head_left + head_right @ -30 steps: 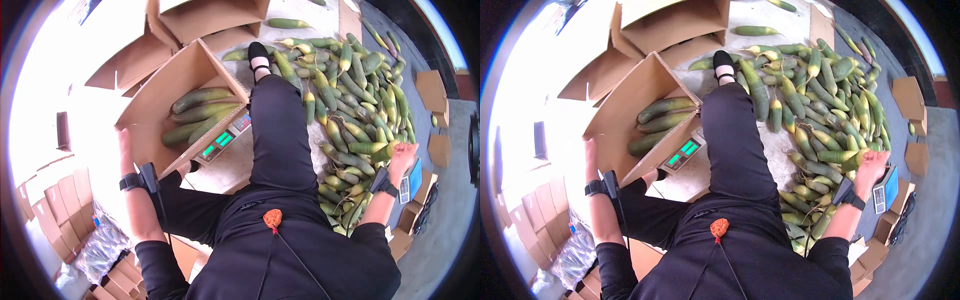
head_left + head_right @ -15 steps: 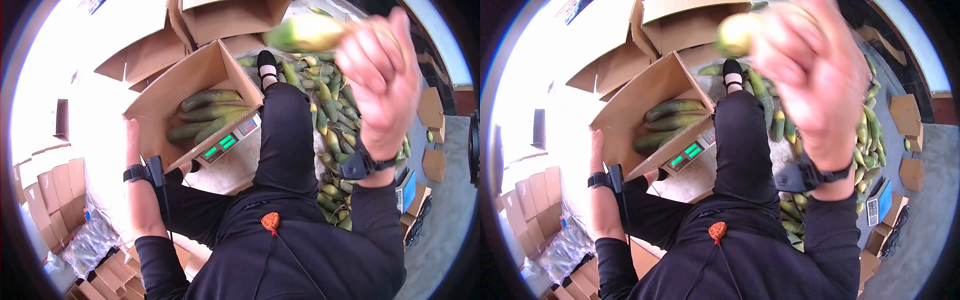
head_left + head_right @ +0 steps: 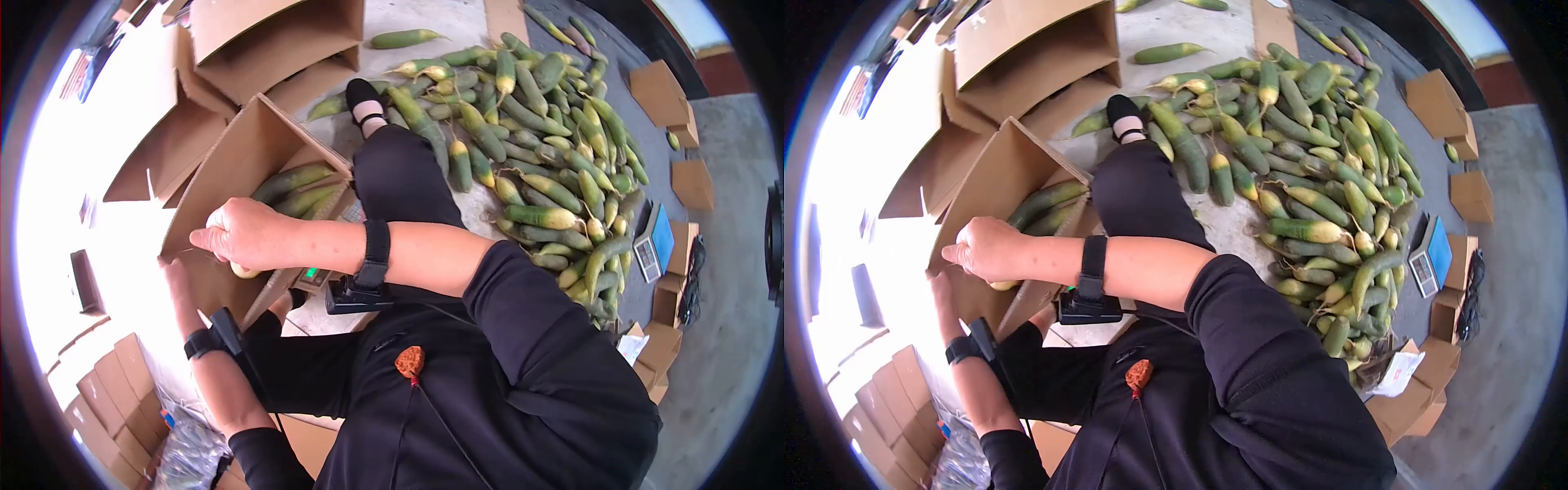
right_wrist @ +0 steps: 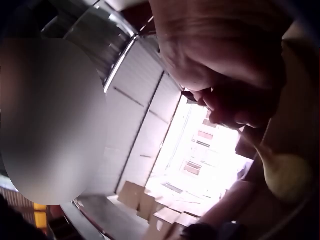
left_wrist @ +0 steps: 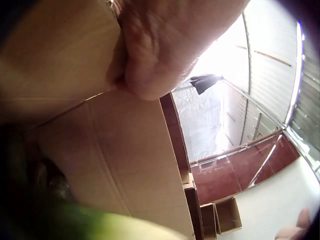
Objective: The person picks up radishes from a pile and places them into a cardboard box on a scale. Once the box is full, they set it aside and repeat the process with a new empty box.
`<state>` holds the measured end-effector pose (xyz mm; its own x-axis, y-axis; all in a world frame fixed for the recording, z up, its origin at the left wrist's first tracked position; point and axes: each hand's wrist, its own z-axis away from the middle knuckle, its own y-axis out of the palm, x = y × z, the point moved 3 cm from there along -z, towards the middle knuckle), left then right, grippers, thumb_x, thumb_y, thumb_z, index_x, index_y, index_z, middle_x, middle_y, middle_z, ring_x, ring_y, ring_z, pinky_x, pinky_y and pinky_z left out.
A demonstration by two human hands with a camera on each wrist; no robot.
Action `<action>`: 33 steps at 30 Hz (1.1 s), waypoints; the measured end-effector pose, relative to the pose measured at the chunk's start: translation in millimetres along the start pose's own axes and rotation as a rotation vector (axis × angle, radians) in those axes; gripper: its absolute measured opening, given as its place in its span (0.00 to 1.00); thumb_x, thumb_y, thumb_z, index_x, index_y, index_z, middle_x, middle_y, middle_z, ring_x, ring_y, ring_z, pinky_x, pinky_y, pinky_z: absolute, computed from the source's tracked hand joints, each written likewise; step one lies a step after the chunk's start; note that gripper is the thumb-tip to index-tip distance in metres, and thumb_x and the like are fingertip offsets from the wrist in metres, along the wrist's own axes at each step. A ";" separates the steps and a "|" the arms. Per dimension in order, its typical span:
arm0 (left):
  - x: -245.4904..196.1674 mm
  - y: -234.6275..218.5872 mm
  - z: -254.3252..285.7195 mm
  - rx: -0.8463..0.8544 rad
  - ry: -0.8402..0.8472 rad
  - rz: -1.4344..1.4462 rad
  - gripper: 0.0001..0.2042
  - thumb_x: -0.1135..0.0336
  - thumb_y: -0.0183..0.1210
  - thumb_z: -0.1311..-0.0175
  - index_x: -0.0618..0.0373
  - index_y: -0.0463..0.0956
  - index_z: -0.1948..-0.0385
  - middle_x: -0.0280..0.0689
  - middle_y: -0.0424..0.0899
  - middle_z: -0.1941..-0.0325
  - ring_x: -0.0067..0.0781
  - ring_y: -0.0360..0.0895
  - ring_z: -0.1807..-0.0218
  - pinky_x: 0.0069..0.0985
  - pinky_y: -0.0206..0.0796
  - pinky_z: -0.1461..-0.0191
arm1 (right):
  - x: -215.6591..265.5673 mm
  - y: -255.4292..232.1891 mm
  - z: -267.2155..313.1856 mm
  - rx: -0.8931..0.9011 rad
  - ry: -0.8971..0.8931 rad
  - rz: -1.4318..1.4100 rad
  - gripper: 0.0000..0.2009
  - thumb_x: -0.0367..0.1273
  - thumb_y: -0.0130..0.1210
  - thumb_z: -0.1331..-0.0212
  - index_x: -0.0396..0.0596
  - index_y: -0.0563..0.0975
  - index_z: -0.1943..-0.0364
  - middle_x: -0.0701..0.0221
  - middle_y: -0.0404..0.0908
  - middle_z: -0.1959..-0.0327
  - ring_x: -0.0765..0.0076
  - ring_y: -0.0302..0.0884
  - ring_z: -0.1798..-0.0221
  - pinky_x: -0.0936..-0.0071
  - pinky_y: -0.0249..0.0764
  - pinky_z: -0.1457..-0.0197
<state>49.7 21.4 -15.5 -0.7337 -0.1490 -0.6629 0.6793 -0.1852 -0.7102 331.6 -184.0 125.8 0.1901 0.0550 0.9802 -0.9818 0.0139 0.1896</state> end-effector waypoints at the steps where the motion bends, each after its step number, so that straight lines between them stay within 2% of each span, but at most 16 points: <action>1: 12.1 1.9 -10.3 0.018 0.004 -0.003 0.32 0.71 0.45 0.45 0.73 0.47 0.36 0.60 0.61 0.37 0.55 0.60 0.36 0.34 0.51 0.32 | -1.1 -7.7 5.4 -0.017 0.007 0.000 0.23 0.43 0.49 0.37 0.37 0.73 0.82 0.66 0.71 0.87 0.74 0.68 0.86 0.72 0.64 0.79; 3: 43.5 -7.9 -43.4 -0.091 0.140 -0.290 0.32 0.71 0.46 0.45 0.75 0.48 0.37 0.61 0.62 0.38 0.56 0.62 0.36 0.35 0.52 0.33 | 4.3 -27.3 16.1 -0.052 -0.046 0.122 0.23 0.44 0.50 0.39 0.36 0.75 0.79 0.65 0.74 0.85 0.72 0.72 0.82 0.71 0.68 0.74; 6: -13.8 -4.9 8.1 -0.079 0.141 -0.218 0.32 0.70 0.46 0.45 0.76 0.48 0.37 0.62 0.63 0.38 0.57 0.62 0.37 0.35 0.53 0.34 | 16.7 -65.5 41.7 -0.126 -0.021 0.154 0.22 0.46 0.52 0.41 0.39 0.76 0.78 0.69 0.76 0.82 0.75 0.73 0.79 0.75 0.69 0.72; 9: -28.1 -0.7 28.1 -0.044 0.074 -0.126 0.29 0.69 0.46 0.44 0.74 0.54 0.40 0.61 0.66 0.41 0.56 0.65 0.40 0.37 0.56 0.36 | 18.7 -114.7 70.8 -0.263 -0.003 0.088 0.19 0.44 0.52 0.39 0.42 0.75 0.77 0.74 0.74 0.82 0.81 0.70 0.79 0.81 0.67 0.73; 11: -35.2 -2.1 30.6 -0.026 0.077 -0.136 0.27 0.69 0.47 0.44 0.72 0.57 0.41 0.61 0.68 0.43 0.56 0.67 0.41 0.37 0.57 0.38 | 17.9 -155.0 96.5 -0.446 -0.038 0.122 0.16 0.41 0.51 0.37 0.43 0.75 0.76 0.77 0.73 0.80 0.83 0.70 0.78 0.83 0.67 0.73; 13: -25.4 -3.8 23.6 -0.010 0.078 -0.143 0.25 0.68 0.47 0.43 0.71 0.60 0.43 0.60 0.70 0.45 0.55 0.68 0.42 0.38 0.59 0.39 | 6.8 -201.6 126.9 -0.701 0.032 0.218 0.19 0.44 0.51 0.39 0.39 0.76 0.75 0.71 0.75 0.82 0.79 0.71 0.79 0.75 0.68 0.76; 16: 3.4 -8.5 1.2 -0.003 0.160 -0.296 0.22 0.67 0.47 0.43 0.68 0.63 0.46 0.57 0.73 0.47 0.53 0.70 0.45 0.37 0.62 0.43 | -48.6 -290.1 189.6 -0.948 0.174 0.580 0.20 0.44 0.50 0.40 0.38 0.74 0.74 0.65 0.74 0.81 0.71 0.70 0.76 0.68 0.68 0.70; 18: -8.9 -6.3 9.6 -0.019 0.203 -0.166 0.22 0.68 0.47 0.43 0.68 0.63 0.46 0.55 0.73 0.47 0.52 0.70 0.45 0.37 0.61 0.42 | -108.9 -355.4 251.1 -1.026 0.422 0.965 0.19 0.44 0.47 0.41 0.40 0.75 0.71 0.53 0.77 0.72 0.46 0.74 0.67 0.57 0.68 0.61; 19: -2.9 -6.2 5.9 -0.025 0.151 -0.178 0.23 0.69 0.46 0.43 0.68 0.62 0.44 0.56 0.72 0.45 0.51 0.69 0.44 0.35 0.60 0.41 | -127.5 -372.6 284.2 -1.053 0.595 1.075 0.16 0.43 0.47 0.42 0.43 0.76 0.69 0.52 0.78 0.66 0.41 0.73 0.59 0.54 0.69 0.55; 21: -1.3 -5.0 5.9 -0.050 0.207 -0.057 0.25 0.69 0.46 0.43 0.68 0.59 0.41 0.58 0.70 0.44 0.53 0.67 0.42 0.37 0.59 0.39 | -161.3 -397.5 357.8 -1.067 0.772 1.103 0.13 0.37 0.47 0.43 0.44 0.77 0.63 0.54 0.78 0.58 0.45 0.73 0.51 0.55 0.69 0.49; 22: 8.0 -5.4 -0.2 -0.075 0.194 -0.064 0.25 0.69 0.46 0.43 0.68 0.59 0.41 0.58 0.70 0.44 0.53 0.67 0.42 0.37 0.59 0.39 | -214.5 -438.4 415.4 -0.878 0.692 1.369 0.13 0.32 0.46 0.45 0.43 0.77 0.60 0.52 0.77 0.55 0.44 0.73 0.50 0.55 0.69 0.48; 23: 21.3 -6.2 -11.3 -0.077 0.191 -0.102 0.27 0.69 0.46 0.43 0.68 0.57 0.40 0.60 0.69 0.44 0.55 0.67 0.41 0.37 0.59 0.39 | -210.7 -428.1 441.0 -1.056 0.960 1.209 0.13 0.29 0.46 0.48 0.41 0.76 0.58 0.51 0.77 0.54 0.42 0.73 0.50 0.55 0.69 0.47; 25: 21.5 -13.8 -12.7 -0.100 0.175 -0.141 0.28 0.70 0.47 0.43 0.69 0.55 0.38 0.61 0.69 0.44 0.56 0.67 0.41 0.38 0.59 0.39 | -205.9 -403.3 482.1 -1.136 0.887 1.185 0.17 0.23 0.40 0.49 0.40 0.74 0.54 0.45 0.75 0.54 0.39 0.70 0.48 0.54 0.67 0.45; 27: 10.5 -9.6 0.7 -0.041 0.001 -0.184 0.31 0.70 0.47 0.44 0.69 0.50 0.36 0.63 0.68 0.44 0.59 0.67 0.41 0.39 0.58 0.39 | -219.6 -396.8 516.3 -1.236 1.035 1.052 0.20 0.26 0.46 0.47 0.38 0.68 0.48 0.44 0.72 0.49 0.40 0.67 0.43 0.57 0.65 0.41; 29: 13.9 -9.0 -0.7 -0.098 0.073 -0.209 0.32 0.69 0.46 0.43 0.70 0.47 0.36 0.66 0.68 0.45 0.60 0.68 0.43 0.39 0.59 0.39 | -274.8 -409.1 565.7 -1.193 1.027 1.045 0.23 0.26 0.46 0.45 0.39 0.64 0.43 0.46 0.68 0.45 0.41 0.64 0.40 0.59 0.63 0.39; 33: 0.9 -3.6 12.2 -0.111 0.040 -0.206 0.31 0.68 0.45 0.41 0.73 0.46 0.36 0.67 0.68 0.46 0.60 0.69 0.44 0.39 0.60 0.40 | -224.7 -370.5 531.0 -1.117 1.165 1.110 0.20 0.24 0.44 0.44 0.38 0.64 0.44 0.48 0.69 0.46 0.43 0.63 0.41 0.59 0.60 0.38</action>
<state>46.3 10.2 -10.6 -0.8573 -0.0803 -0.5085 0.5145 -0.0996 -0.8517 651.0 -731.7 -134.6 -0.0395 0.9990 0.0230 -0.2953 0.0103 -0.9554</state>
